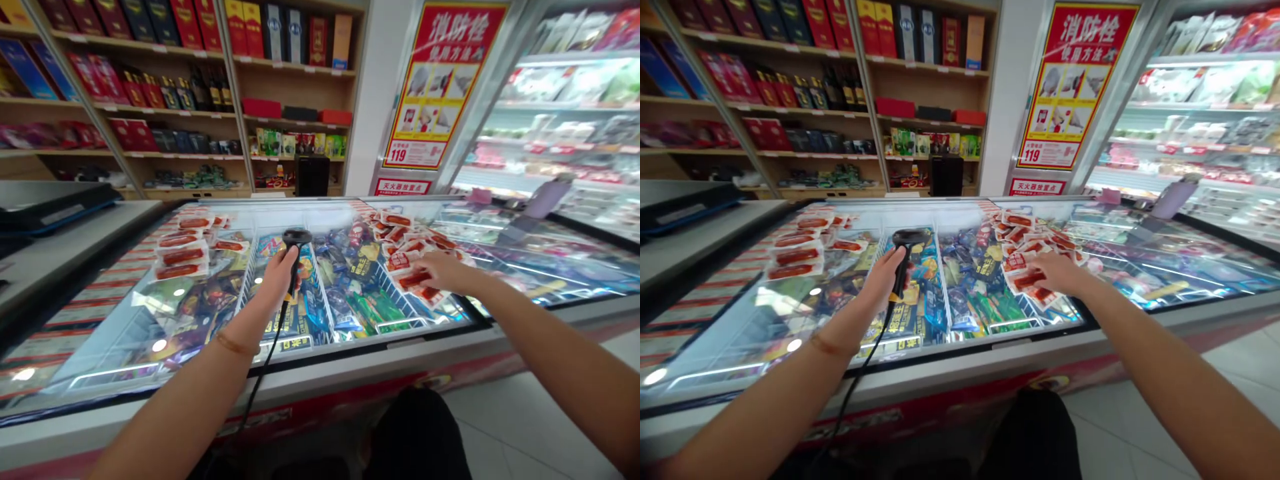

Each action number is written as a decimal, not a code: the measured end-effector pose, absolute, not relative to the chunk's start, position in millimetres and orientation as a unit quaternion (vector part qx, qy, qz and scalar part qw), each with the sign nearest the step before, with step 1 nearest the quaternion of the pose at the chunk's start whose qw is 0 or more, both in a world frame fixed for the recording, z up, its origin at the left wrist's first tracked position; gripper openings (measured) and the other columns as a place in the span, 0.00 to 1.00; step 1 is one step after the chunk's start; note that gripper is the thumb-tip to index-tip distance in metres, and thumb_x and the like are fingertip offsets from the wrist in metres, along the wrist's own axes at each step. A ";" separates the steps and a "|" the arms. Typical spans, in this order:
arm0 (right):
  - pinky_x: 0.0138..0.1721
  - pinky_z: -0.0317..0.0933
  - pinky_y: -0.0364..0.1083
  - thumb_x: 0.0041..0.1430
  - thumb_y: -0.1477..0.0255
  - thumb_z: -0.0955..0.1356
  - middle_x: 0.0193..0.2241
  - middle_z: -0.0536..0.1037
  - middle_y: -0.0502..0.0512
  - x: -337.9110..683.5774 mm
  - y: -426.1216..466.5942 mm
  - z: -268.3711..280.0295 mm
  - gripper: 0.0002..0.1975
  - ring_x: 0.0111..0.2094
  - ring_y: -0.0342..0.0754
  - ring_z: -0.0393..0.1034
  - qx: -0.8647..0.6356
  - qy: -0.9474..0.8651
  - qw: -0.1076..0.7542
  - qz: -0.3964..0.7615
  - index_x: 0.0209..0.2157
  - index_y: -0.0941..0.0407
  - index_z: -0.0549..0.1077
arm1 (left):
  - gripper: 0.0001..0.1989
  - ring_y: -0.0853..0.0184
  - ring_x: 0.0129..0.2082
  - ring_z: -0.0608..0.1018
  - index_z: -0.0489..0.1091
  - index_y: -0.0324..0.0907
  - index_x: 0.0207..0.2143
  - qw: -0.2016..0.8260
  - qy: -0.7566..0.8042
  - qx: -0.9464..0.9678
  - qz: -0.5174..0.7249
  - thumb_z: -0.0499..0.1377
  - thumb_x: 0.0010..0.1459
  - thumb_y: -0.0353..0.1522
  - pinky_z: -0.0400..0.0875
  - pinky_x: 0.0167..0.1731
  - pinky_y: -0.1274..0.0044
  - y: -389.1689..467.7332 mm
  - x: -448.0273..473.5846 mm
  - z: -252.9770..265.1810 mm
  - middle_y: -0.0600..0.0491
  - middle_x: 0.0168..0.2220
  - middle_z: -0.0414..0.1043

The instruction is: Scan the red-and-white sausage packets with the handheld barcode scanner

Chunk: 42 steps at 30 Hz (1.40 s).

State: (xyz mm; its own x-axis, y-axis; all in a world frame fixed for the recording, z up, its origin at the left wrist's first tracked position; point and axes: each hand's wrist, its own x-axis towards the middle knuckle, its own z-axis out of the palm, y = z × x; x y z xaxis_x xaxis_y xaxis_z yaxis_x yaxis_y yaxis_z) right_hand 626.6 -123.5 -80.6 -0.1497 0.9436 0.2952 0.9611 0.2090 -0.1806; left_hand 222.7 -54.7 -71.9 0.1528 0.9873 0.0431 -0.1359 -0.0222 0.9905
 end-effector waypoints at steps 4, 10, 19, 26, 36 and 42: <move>0.40 0.63 0.58 0.43 0.69 0.72 0.32 0.77 0.59 594.3 -112.6 -82.1 0.08 0.36 0.58 0.69 -0.588 -0.800 0.104 -0.055 0.30 0.49 0.75 | 0.22 0.74 0.12 0.67 0.63 0.41 0.30 0.546 0.429 0.503 0.515 0.60 0.50 0.51 0.60 0.10 0.80 -52.6 210.5 -70.9 0.56 0.24 0.69; 0.46 0.62 0.54 0.51 0.68 0.69 0.38 0.76 0.58 477.4 -57.1 -91.4 0.11 0.43 0.55 0.68 -0.551 -0.817 0.165 -0.041 0.38 0.53 0.75 | 0.20 0.74 0.12 0.67 0.63 0.41 0.31 0.543 0.440 0.488 0.523 0.59 0.52 0.50 0.60 0.11 0.80 -50.8 202.7 -71.1 0.57 0.23 0.69; 0.50 0.60 0.56 0.58 0.61 0.67 0.43 0.75 0.62 412.6 16.9 -116.0 0.18 0.48 0.59 0.67 -0.659 -0.703 0.268 -0.013 0.46 0.55 0.73 | 0.22 0.75 0.12 0.67 0.63 0.41 0.30 0.538 0.445 0.501 0.511 0.59 0.52 0.52 0.60 0.11 0.80 -48.2 200.6 -72.5 0.56 0.23 0.69; 0.50 0.62 0.52 0.50 0.71 0.70 0.40 0.74 0.56 433.2 13.8 -119.8 0.12 0.45 0.53 0.68 -0.619 -0.692 0.367 0.054 0.39 0.55 0.74 | 0.23 0.75 0.13 0.68 0.64 0.42 0.32 0.551 0.436 0.519 0.486 0.60 0.50 0.52 0.60 0.11 0.81 -51.6 203.1 -77.6 0.56 0.24 0.70; 0.49 0.63 0.53 0.45 0.77 0.67 0.40 0.78 0.56 430.5 16.4 -118.5 0.19 0.43 0.54 0.70 -0.605 -0.675 0.420 0.049 0.42 0.56 0.76 | 0.25 0.75 0.12 0.68 0.66 0.41 0.33 0.563 0.405 0.539 0.478 0.63 0.47 0.52 0.59 0.11 0.81 -52.9 201.1 -80.4 0.56 0.24 0.70; 0.51 0.62 0.53 0.50 0.77 0.63 0.43 0.78 0.59 429.7 7.0 -103.7 0.18 0.46 0.55 0.70 -0.571 -0.651 0.500 0.006 0.43 0.57 0.76 | 0.25 0.76 0.13 0.67 0.65 0.41 0.32 0.561 0.387 0.569 0.461 0.63 0.47 0.53 0.60 0.11 0.81 -54.7 201.3 -82.6 0.56 0.25 0.70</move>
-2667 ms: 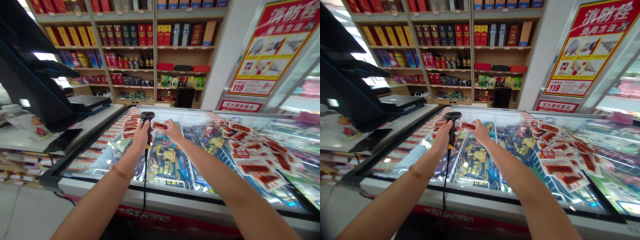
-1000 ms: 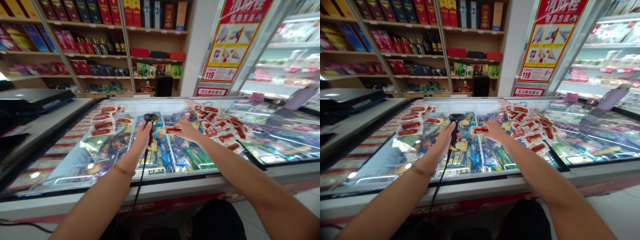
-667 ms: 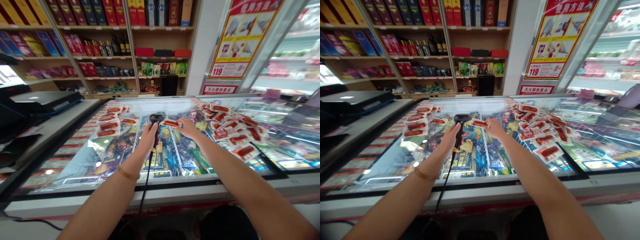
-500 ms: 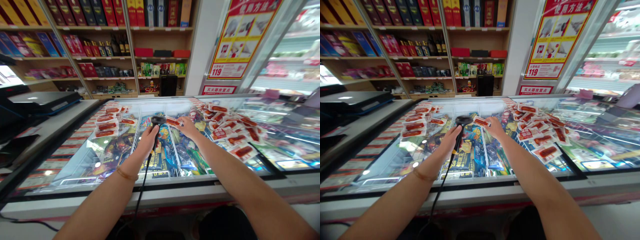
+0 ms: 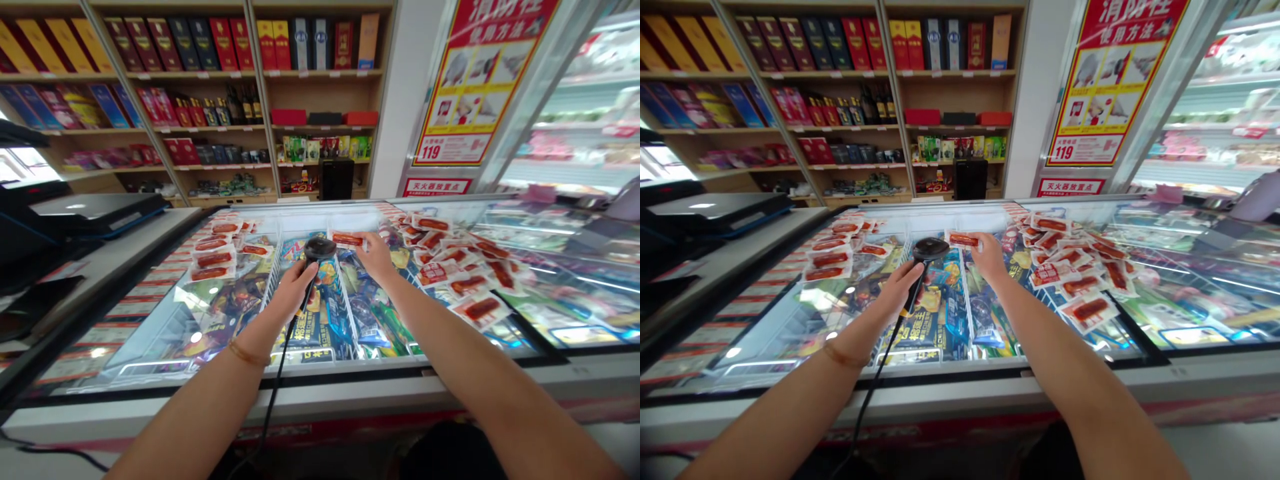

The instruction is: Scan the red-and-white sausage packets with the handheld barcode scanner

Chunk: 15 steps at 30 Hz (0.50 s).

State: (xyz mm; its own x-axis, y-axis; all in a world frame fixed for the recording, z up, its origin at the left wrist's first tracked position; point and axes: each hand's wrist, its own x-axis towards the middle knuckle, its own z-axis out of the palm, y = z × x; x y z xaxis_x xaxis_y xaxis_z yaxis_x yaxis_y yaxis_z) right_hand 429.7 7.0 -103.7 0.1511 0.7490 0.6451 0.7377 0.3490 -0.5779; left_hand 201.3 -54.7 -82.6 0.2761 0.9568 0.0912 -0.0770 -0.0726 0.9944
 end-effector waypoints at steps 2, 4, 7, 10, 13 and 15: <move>0.51 0.62 0.53 0.51 0.76 0.63 0.43 0.77 0.59 427.9 3.4 -99.5 0.17 0.47 0.55 0.69 -0.560 -0.649 0.516 0.000 0.43 0.56 0.75 | 0.25 0.77 0.13 0.67 0.65 0.41 0.32 0.558 0.377 0.576 0.463 0.63 0.47 0.53 0.60 0.12 0.82 -56.0 201.5 -82.5 0.57 0.25 0.70; 0.51 0.63 0.53 0.52 0.76 0.63 0.43 0.77 0.59 425.9 0.3 -96.8 0.17 0.47 0.55 0.69 -0.555 -0.645 0.526 -0.003 0.43 0.56 0.75 | 0.25 0.77 0.13 0.67 0.65 0.41 0.32 0.556 0.371 0.577 0.469 0.63 0.47 0.53 0.60 0.12 0.82 -56.9 201.5 -82.4 0.57 0.25 0.69; 0.51 0.63 0.53 0.51 0.77 0.63 0.43 0.77 0.59 423.4 -2.3 -94.8 0.17 0.47 0.55 0.69 -0.548 -0.640 0.538 -0.008 0.43 0.56 0.75 | 0.25 0.77 0.13 0.67 0.65 0.41 0.32 0.555 0.371 0.576 0.472 0.63 0.47 0.53 0.60 0.12 0.82 -56.9 201.3 -82.5 0.57 0.25 0.69; 0.51 0.63 0.53 0.52 0.77 0.63 0.43 0.77 0.58 422.4 -2.8 -94.3 0.17 0.47 0.54 0.69 -0.551 -0.637 0.539 -0.015 0.43 0.55 0.74 | 0.25 0.77 0.13 0.67 0.65 0.41 0.32 0.554 0.374 0.577 0.469 0.62 0.47 0.53 0.60 0.12 0.81 -56.3 201.1 -82.4 0.57 0.25 0.69; 0.51 0.64 0.53 0.53 0.76 0.63 0.43 0.77 0.59 422.2 -2.6 -94.2 0.17 0.47 0.54 0.69 -0.558 -0.634 0.535 -0.017 0.44 0.55 0.74 | 0.25 0.77 0.13 0.66 0.65 0.41 0.31 0.554 0.372 0.580 0.467 0.62 0.47 0.53 0.60 0.12 0.81 -56.5 200.9 -81.8 0.57 0.24 0.69; 0.51 0.63 0.53 0.52 0.76 0.63 0.43 0.77 0.59 421.9 -2.8 -94.0 0.17 0.47 0.55 0.69 -0.558 -0.632 0.538 -0.014 0.44 0.56 0.74 | 0.24 0.77 0.13 0.66 0.64 0.41 0.31 0.555 0.368 0.583 0.464 0.62 0.48 0.53 0.60 0.12 0.81 -56.9 200.7 -81.4 0.57 0.24 0.69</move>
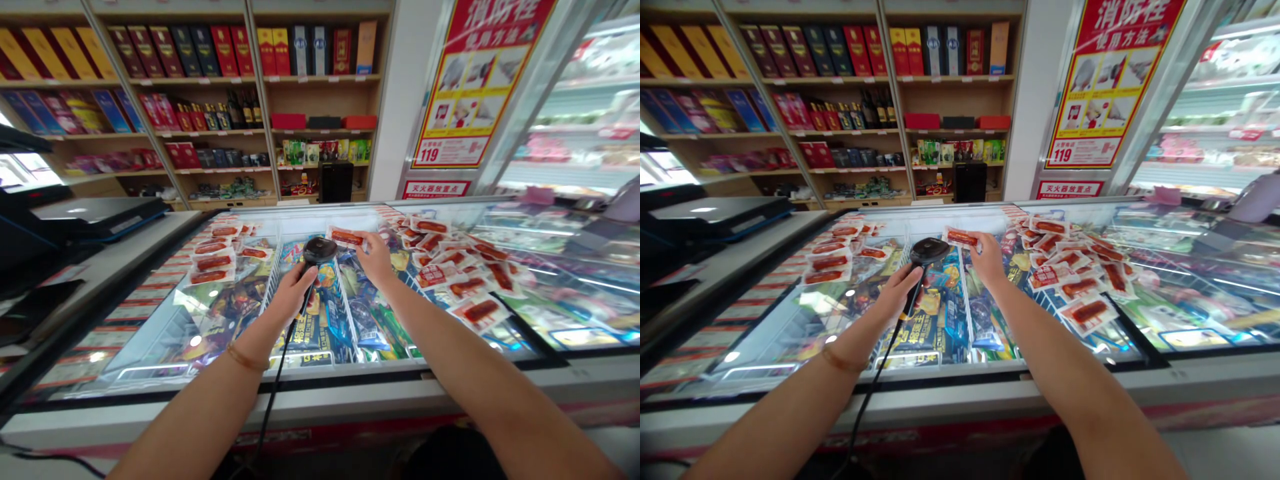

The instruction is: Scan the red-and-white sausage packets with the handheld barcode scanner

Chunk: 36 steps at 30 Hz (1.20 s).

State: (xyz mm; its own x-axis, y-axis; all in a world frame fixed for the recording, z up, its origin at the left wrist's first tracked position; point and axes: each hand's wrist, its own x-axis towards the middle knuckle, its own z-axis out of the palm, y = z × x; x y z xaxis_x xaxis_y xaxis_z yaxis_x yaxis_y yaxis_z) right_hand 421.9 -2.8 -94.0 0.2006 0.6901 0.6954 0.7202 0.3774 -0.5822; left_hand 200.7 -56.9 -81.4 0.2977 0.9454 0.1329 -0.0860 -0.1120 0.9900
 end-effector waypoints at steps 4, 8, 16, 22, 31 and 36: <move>0.52 0.62 0.54 0.52 0.76 0.63 0.43 0.77 0.59 421.5 -3.4 -93.1 0.17 0.48 0.55 0.69 -0.555 -0.631 0.542 -0.010 0.44 0.55 0.75 | 0.24 0.77 0.14 0.66 0.64 0.41 0.32 0.556 0.360 0.590 0.462 0.62 0.49 0.52 0.60 0.13 0.81 -57.2 200.2 -81.3 0.57 0.25 0.68; 0.52 0.62 0.55 0.52 0.76 0.63 0.43 0.77 0.59 423.6 -1.6 -95.4 0.17 0.47 0.56 0.68 -0.550 -0.639 0.538 -0.012 0.45 0.55 0.74 | 0.25 0.76 0.13 0.66 0.65 0.41 0.33 0.556 0.361 0.585 0.467 0.62 0.47 0.53 0.60 0.12 0.81 -56.9 200.6 -82.2 0.57 0.25 0.68; 0.48 0.64 0.54 0.53 0.75 0.64 0.39 0.77 0.59 417.0 6.0 -110.1 0.16 0.43 0.55 0.69 -0.536 -0.649 0.540 -0.013 0.43 0.56 0.75 | 0.24 0.74 0.13 0.67 0.63 0.41 0.32 0.546 0.425 0.510 0.511 0.60 0.49 0.53 0.59 0.11 0.80 -56.1 200.8 -72.9 0.57 0.23 0.68; 0.49 0.64 0.52 0.51 0.77 0.65 0.39 0.77 0.57 361.6 35.1 -90.1 0.16 0.43 0.52 0.70 -0.489 -0.689 0.533 0.042 0.42 0.55 0.76 | 0.19 0.74 0.12 0.66 0.62 0.41 0.30 0.525 0.471 0.401 0.584 0.55 0.55 0.49 0.60 0.11 0.79 -46.3 163.1 -36.1 0.57 0.24 0.68; 0.53 0.62 0.50 0.48 0.80 0.66 0.42 0.78 0.55 183.5 106.6 -69.5 0.18 0.45 0.50 0.71 -0.457 -0.706 0.509 0.185 0.42 0.57 0.77 | 0.15 0.74 0.13 0.66 0.64 0.42 0.32 0.329 0.548 0.382 0.668 0.55 0.57 0.45 0.60 0.13 0.81 -40.3 38.0 -33.0 0.59 0.22 0.66; 0.51 0.64 0.50 0.49 0.78 0.67 0.40 0.80 0.53 127.5 122.0 -78.9 0.16 0.43 0.50 0.73 -0.461 -0.716 0.459 0.254 0.42 0.56 0.77 | 0.14 0.74 0.13 0.66 0.63 0.42 0.33 0.309 0.587 0.345 0.665 0.52 0.59 0.44 0.60 0.13 0.80 -43.9 -3.4 -39.0 0.58 0.22 0.66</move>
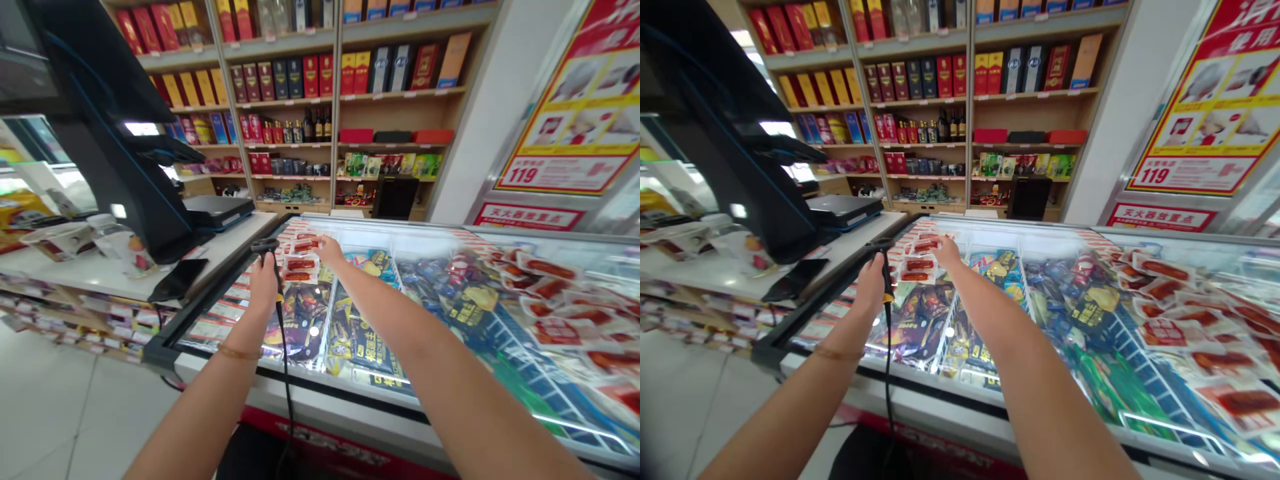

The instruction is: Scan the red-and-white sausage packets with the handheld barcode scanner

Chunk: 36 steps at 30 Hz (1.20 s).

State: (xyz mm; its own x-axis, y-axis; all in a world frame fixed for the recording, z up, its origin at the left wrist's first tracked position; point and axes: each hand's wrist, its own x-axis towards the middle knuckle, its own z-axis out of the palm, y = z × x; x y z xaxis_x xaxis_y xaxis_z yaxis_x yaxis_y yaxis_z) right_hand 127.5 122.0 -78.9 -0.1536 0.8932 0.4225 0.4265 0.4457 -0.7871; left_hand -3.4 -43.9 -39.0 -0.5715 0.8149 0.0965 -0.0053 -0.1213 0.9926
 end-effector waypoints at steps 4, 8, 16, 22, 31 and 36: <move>0.52 0.63 0.51 0.52 0.76 0.68 0.40 0.80 0.51 128.2 120.9 -85.1 0.12 0.44 0.50 0.73 -0.454 -0.736 0.432 0.254 0.39 0.54 0.78 | 0.14 0.74 0.13 0.66 0.62 0.42 0.32 0.326 0.582 0.341 0.662 0.52 0.59 0.44 0.60 0.12 0.80 -41.8 -2.6 -40.4 0.58 0.23 0.66; 0.57 0.59 0.51 0.54 0.75 0.68 0.46 0.77 0.56 164.5 106.5 -86.1 0.11 0.51 0.51 0.69 -0.458 -0.746 0.448 0.181 0.39 0.55 0.78 | 0.15 0.74 0.12 0.66 0.62 0.42 0.31 0.380 0.547 0.342 0.662 0.53 0.58 0.44 0.60 0.12 0.80 -35.2 27.5 -39.5 0.58 0.22 0.67; 0.57 0.57 0.50 0.56 0.76 0.66 0.45 0.76 0.57 331.4 47.2 -86.8 0.12 0.52 0.51 0.67 -0.530 -0.741 0.405 0.074 0.40 0.56 0.78 | 0.15 0.73 0.11 0.66 0.63 0.42 0.30 0.479 0.500 0.391 0.606 0.54 0.58 0.44 0.60 0.11 0.79 -28.8 141.3 -37.2 0.57 0.22 0.67; 0.52 0.62 0.49 0.55 0.75 0.67 0.46 0.75 0.59 459.3 -13.0 -62.6 0.14 0.49 0.51 0.70 -0.657 -0.719 0.225 0.021 0.44 0.55 0.76 | 0.15 0.74 0.12 0.66 0.62 0.41 0.30 0.547 0.462 0.417 0.560 0.54 0.58 0.44 0.60 0.11 0.79 -40.7 218.3 -46.7 0.56 0.24 0.67; 0.38 0.67 0.59 0.27 0.78 0.79 0.42 0.75 0.67 551.7 -46.0 -69.7 0.32 0.45 0.67 0.72 -0.781 -0.624 -0.014 -0.006 0.42 0.51 0.78 | 0.19 0.74 0.13 0.67 0.64 0.42 0.33 0.538 0.476 0.472 0.512 0.58 0.54 0.49 0.61 0.12 0.80 -49.2 226.4 -79.7 0.56 0.25 0.69; 0.33 0.67 0.55 0.30 0.82 0.75 0.22 0.74 0.58 562.3 -32.2 -92.1 0.11 0.30 0.57 0.74 -0.739 -0.664 0.109 -0.018 0.17 0.54 0.73 | 0.20 0.75 0.12 0.67 0.64 0.41 0.32 0.533 0.485 0.464 0.516 0.59 0.53 0.49 0.61 0.12 0.80 -48.9 221.1 -77.5 0.56 0.24 0.69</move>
State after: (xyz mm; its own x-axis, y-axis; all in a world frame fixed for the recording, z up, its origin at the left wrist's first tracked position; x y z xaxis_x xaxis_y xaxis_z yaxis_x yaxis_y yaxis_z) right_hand 562.3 -32.2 -92.1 0.1175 0.9782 0.1712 0.9859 -0.0942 -0.1380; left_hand 221.1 -48.9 -77.5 -0.0026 0.9993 -0.0375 -0.1007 0.0370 0.9942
